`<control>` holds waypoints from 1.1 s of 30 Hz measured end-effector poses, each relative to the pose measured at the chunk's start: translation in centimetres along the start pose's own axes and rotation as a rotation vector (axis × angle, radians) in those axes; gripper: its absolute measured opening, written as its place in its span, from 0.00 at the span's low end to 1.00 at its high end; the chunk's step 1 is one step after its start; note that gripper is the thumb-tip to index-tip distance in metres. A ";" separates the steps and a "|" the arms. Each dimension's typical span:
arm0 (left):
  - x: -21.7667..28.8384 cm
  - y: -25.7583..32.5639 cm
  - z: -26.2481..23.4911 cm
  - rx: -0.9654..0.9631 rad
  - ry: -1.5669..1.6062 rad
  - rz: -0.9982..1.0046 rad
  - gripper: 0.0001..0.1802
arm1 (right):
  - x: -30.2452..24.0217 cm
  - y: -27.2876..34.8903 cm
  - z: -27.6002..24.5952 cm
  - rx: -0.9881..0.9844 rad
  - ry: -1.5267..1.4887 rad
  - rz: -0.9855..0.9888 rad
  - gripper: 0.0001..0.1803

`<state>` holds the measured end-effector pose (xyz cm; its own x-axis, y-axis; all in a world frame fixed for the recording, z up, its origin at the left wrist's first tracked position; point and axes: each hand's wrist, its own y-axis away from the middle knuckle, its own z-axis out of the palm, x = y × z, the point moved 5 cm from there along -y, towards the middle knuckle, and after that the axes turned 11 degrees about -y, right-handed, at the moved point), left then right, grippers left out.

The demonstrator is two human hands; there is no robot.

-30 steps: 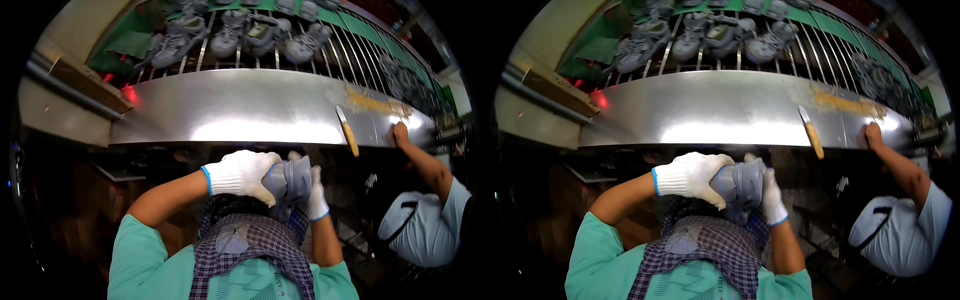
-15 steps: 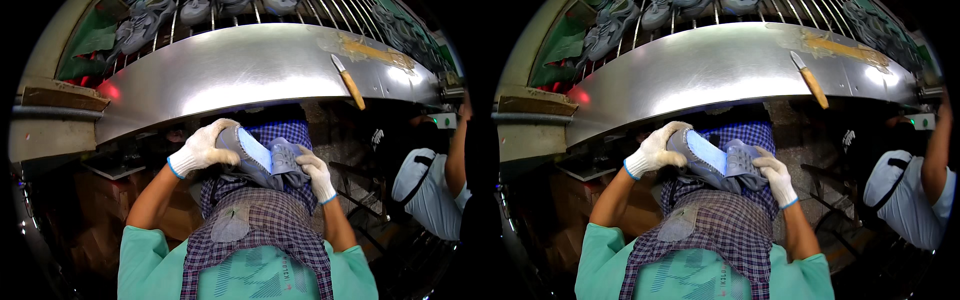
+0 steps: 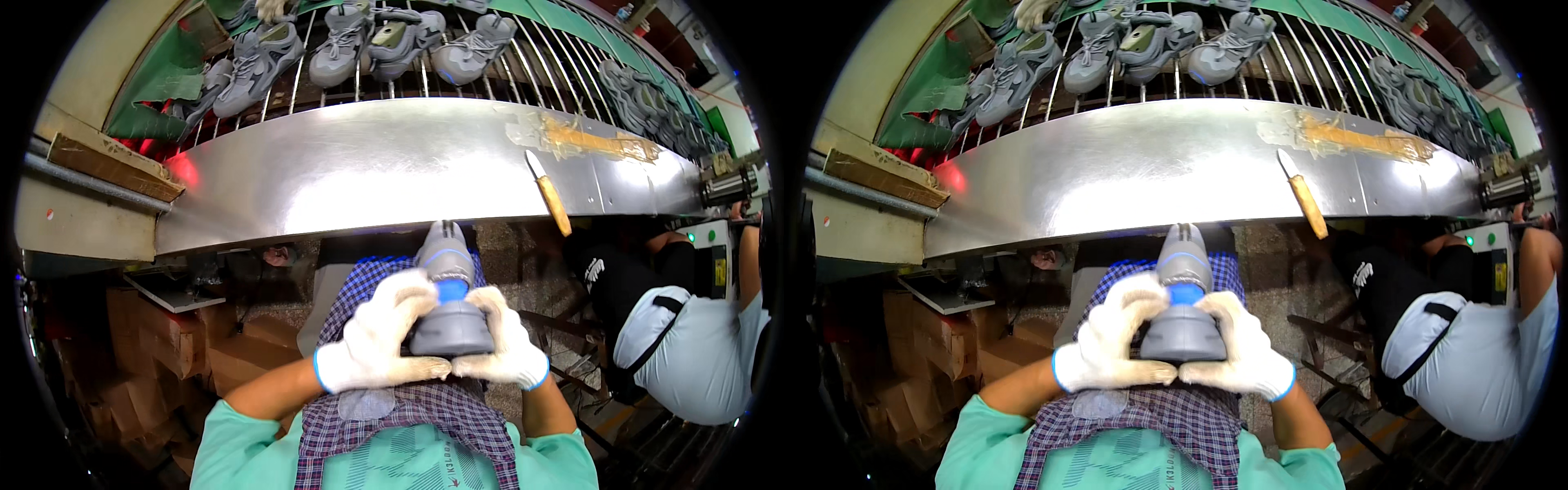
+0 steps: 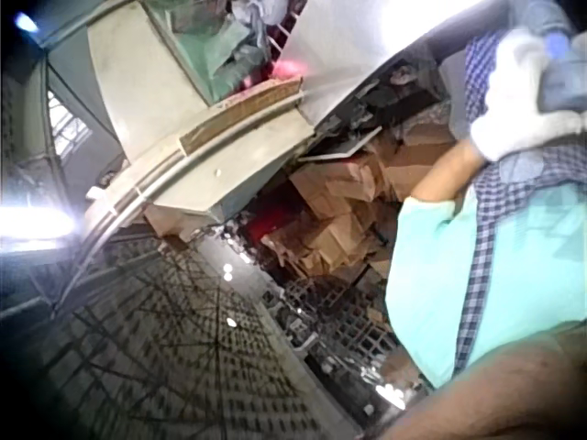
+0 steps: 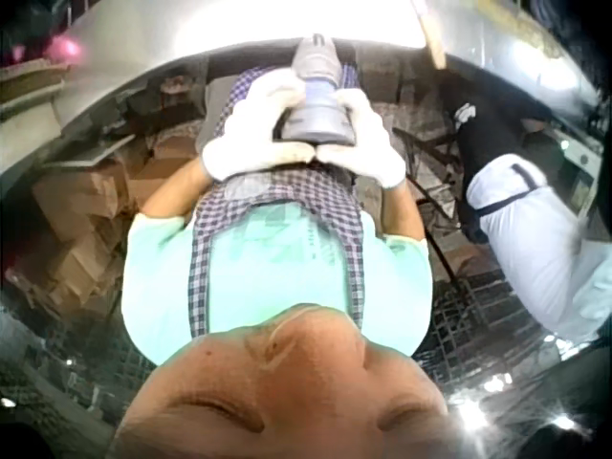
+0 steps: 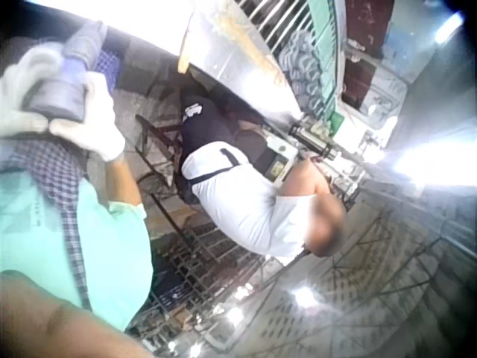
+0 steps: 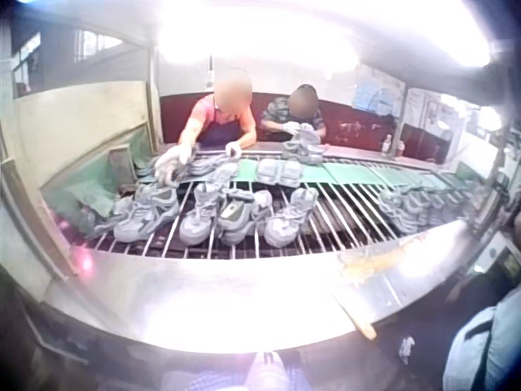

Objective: The person picks up and applies adhesive to the soles of shoes using a small knife before pressing the soles onto the shoe bodies and placing them back on a conveyor.

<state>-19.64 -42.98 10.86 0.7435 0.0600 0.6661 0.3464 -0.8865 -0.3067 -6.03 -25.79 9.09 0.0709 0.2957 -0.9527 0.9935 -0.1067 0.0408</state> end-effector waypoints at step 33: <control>-7.2 -1.3 1.7 0.017 0.572 -0.283 0.41 | 2.3 -6.2 -0.5 0.145 -0.349 0.141 0.47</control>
<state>-24.49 -41.47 5.32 0.2005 0.0320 0.9792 0.4966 -0.8648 -0.0734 -11.97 -23.99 6.78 0.1460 -0.0687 -0.9869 0.9515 -0.2633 0.1591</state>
